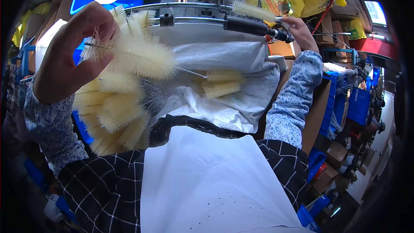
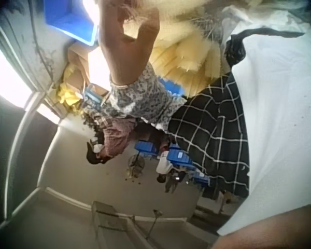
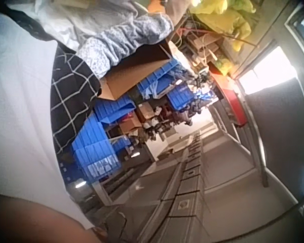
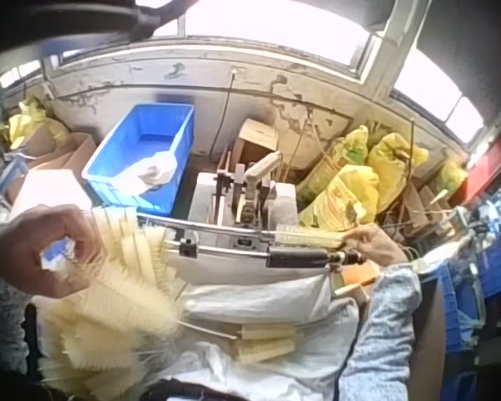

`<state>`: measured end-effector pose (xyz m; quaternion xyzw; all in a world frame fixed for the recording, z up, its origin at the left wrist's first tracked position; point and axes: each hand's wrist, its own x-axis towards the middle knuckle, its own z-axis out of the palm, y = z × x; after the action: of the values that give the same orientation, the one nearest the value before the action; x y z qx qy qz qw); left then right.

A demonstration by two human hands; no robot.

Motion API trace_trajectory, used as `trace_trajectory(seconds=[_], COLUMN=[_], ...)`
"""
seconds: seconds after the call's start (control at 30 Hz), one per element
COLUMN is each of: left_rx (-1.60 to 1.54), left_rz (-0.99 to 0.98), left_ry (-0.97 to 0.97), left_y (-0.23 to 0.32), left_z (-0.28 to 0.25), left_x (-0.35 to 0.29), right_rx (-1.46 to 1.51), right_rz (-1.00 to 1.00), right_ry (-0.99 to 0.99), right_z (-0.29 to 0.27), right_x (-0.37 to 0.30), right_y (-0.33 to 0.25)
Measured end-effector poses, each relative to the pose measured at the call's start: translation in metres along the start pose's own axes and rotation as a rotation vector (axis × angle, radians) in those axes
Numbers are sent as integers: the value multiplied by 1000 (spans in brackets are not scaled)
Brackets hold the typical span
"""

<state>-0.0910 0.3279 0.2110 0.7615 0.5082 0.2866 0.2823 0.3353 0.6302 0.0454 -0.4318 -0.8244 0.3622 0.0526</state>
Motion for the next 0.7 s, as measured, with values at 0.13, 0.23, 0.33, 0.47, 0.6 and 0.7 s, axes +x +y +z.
trace_trajectory(seconds=[0.13,0.23,0.33,0.47,0.6,0.7], left_rx=[-78,-37,16,-25,467,560], left_rz=[31,71,73,-131,-295,-361], left_ry=[-77,-112,-231,112,-224,-345], left_y=[14,16,17,15,35,25], left_z=[18,38,42,35,16,26], left_x=[23,35,35,1,-28,-47], right_rx=[167,506,1066,1002,-469,-541], right_rz=[-243,-395,-344,-378,-231,-50], right_ry=[-224,-536,-615,-248,790,677], right_z=[23,84,135,147,117,115], right_x=[-59,-55,-69,-36,40,52], right_y=[-105,-168,-220,-207,-99,-79])
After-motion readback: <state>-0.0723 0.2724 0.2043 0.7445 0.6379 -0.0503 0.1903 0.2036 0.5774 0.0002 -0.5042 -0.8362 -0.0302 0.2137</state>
